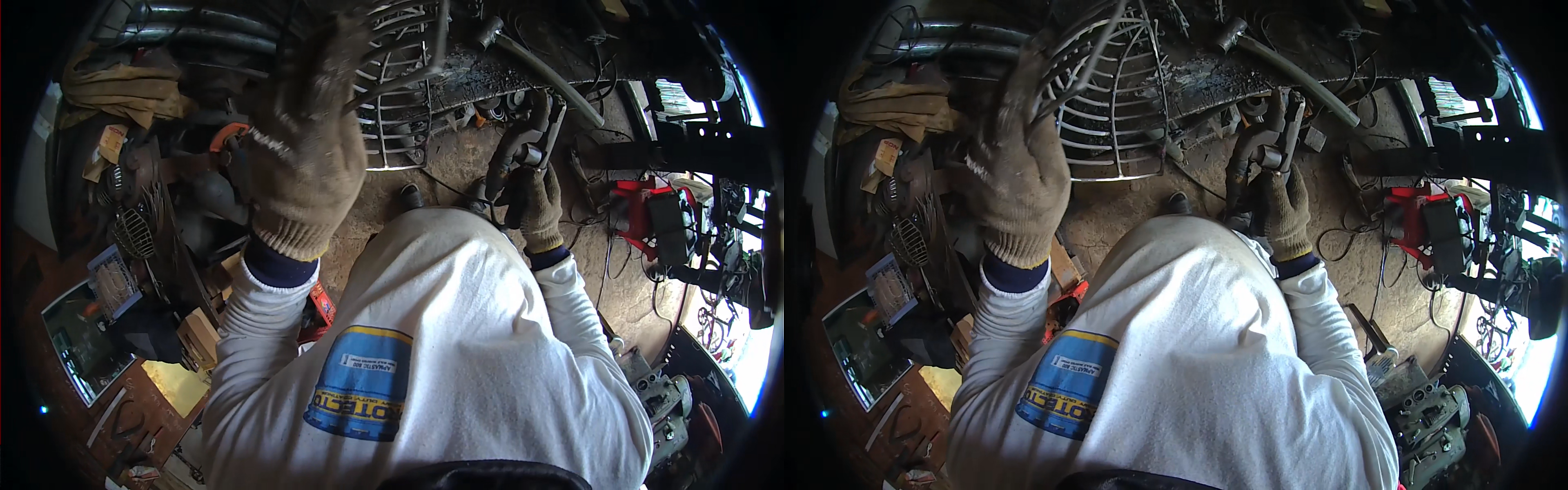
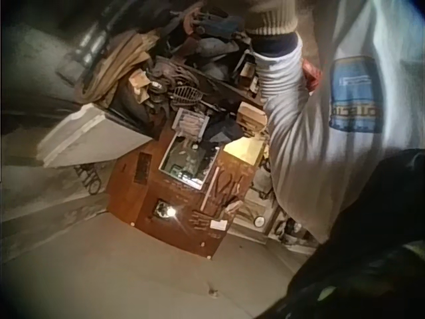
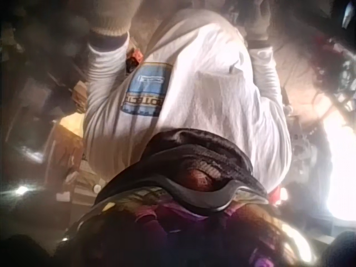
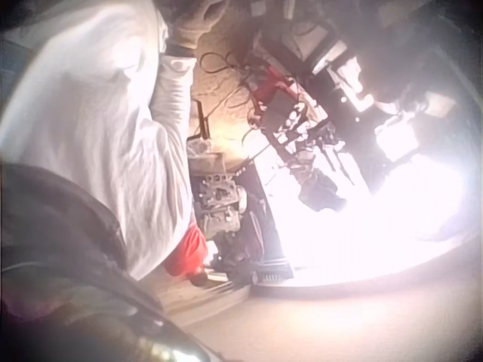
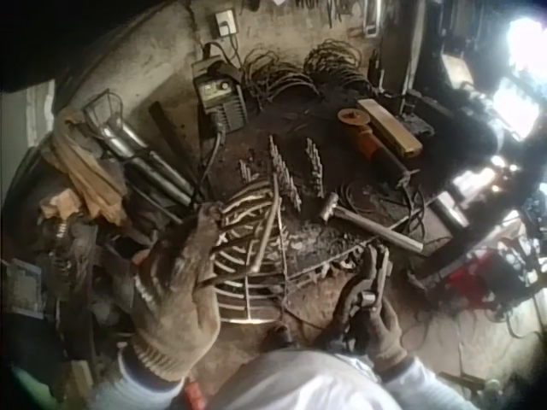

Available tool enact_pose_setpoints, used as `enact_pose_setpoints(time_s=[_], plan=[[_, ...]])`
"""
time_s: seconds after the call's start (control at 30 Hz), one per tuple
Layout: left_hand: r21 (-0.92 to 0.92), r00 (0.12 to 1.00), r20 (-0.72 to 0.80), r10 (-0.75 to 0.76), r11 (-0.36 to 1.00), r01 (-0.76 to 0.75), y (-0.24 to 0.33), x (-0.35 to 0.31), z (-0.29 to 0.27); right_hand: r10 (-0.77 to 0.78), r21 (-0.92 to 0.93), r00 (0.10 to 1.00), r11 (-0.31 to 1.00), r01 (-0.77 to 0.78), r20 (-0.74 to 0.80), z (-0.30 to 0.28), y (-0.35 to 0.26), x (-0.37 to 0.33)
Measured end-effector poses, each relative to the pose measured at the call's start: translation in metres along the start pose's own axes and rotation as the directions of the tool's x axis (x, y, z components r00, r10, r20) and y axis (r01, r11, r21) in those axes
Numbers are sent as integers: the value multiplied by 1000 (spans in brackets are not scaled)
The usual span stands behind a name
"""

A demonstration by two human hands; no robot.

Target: The person welds the joints of a curved metal grille using a welding tool held in their right hand while wearing work gloves.

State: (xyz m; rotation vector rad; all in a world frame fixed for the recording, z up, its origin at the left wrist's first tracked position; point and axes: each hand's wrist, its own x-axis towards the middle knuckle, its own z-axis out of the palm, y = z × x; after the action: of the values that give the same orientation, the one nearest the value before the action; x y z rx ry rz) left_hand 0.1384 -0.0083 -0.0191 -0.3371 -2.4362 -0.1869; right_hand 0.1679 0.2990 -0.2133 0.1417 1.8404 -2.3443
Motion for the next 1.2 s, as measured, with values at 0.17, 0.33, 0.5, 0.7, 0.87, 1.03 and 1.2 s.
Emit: enact_pose_setpoints(time_s=[0.17, 0.33, 0.5, 0.7, 0.87, 1.03, 1.2], plan=[[25, 992, 27, 121, 992, -121, 18, 13, 3, 34, 45, 998, 998, -32, -53, 6, -8, -2], [-44, 989, 86, 125, 992, -121, 28, 25, 1, 38, 79, 997, 996, -33, -68, 10, -20, -4], [-155, 993, 59, 104, 983, -94, 18, 33, 3, 20, 100, 999, 995, -16, -38, -5, -18, 1], [-156, 953, 156, 260, 959, -237, -1, 41, -11, 39, 30, 999, 999, -39, -15, -27, -7, 13], [-94, 930, 277, 244, 969, -226, 5, 50, -27, 72, 76, 997, 994, -72, 9, -30, -23, 24], [-242, 931, 297, 214, 959, -144, 5, 54, -15, 57, 119, 995, 991, -66, 77, -37, -29, 37], [-273, 898, 234, 374, 911, -308, 4, 82, 3, 39, 117, 996, 992, -48, 77, -46, -30, 47]])
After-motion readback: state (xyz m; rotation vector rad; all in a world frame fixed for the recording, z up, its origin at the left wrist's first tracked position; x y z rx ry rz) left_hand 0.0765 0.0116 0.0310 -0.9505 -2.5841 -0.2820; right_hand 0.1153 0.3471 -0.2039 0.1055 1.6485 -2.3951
